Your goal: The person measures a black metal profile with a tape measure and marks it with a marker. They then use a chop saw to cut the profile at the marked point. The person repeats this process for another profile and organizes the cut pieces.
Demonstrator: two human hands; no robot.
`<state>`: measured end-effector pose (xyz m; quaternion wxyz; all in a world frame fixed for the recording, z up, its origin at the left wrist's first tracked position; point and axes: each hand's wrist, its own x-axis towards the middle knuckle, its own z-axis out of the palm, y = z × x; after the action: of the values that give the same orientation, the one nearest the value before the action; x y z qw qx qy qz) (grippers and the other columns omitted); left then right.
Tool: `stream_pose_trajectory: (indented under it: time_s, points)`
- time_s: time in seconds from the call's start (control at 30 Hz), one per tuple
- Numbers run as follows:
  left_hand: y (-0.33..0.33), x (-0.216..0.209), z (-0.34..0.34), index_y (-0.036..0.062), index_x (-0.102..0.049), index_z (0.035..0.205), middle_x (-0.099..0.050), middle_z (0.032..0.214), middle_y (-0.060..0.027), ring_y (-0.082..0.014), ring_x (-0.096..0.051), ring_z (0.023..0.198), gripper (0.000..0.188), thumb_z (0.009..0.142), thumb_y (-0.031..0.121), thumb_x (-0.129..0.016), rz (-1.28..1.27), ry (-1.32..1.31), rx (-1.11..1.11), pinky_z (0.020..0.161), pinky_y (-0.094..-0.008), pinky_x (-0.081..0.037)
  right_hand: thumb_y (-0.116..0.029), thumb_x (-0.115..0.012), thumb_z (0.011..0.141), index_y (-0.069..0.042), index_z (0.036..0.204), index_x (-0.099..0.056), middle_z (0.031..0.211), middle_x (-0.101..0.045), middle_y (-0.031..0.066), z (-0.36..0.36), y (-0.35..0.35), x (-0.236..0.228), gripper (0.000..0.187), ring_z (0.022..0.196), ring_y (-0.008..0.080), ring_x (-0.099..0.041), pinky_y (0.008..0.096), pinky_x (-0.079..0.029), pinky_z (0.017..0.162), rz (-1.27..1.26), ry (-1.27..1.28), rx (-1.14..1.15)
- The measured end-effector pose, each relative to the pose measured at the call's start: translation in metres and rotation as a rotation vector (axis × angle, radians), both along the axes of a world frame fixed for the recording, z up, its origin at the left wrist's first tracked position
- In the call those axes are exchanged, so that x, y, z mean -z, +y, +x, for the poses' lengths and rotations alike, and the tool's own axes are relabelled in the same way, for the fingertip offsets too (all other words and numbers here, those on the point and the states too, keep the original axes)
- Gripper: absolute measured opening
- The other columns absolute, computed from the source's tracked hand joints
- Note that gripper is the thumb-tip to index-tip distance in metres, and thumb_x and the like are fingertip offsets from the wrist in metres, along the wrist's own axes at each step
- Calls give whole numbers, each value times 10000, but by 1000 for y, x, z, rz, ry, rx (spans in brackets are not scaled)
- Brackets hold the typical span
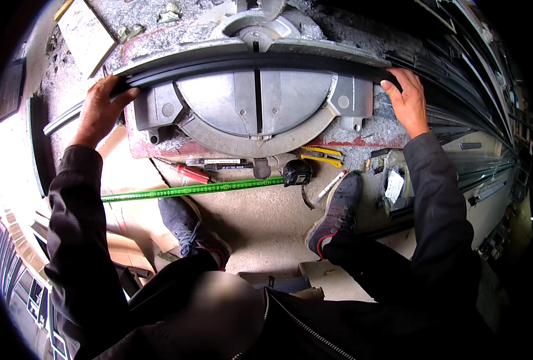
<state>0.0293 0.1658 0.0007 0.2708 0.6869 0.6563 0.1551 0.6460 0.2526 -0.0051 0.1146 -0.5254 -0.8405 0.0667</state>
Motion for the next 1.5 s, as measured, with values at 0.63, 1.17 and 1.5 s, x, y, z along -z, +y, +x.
stream_pose_trajectory:
  time_s: [0.63,1.17,1.5]
  points:
    - [4,0,9,170,-513,1450,-678,911,-45,-106,-598,931,628,876,12,-711,-134,-303,-117,893,-271,-469,-284,-703,912,-62,1163,-661,1163,-646,129,-4,-3,1,337,1109,347,-585,420,-454,969,17,-7,25]
    - [3,1,7,221,-545,1420,-666,957,-46,-134,-608,934,626,857,30,-741,-128,-289,-133,893,-296,-489,-293,-782,861,-109,1441,-494,1396,-566,180,-49,-3,-23,673,1215,321,-580,393,-455,1037,-248,205,129]
    - [0,1,6,259,-559,1402,-700,1019,-63,-169,-654,1015,580,877,126,-767,-108,-188,-116,964,-348,-511,-351,-419,1094,-18,1309,-596,1284,-641,123,-68,70,-159,434,1266,208,-561,363,-382,1146,-121,752,79]
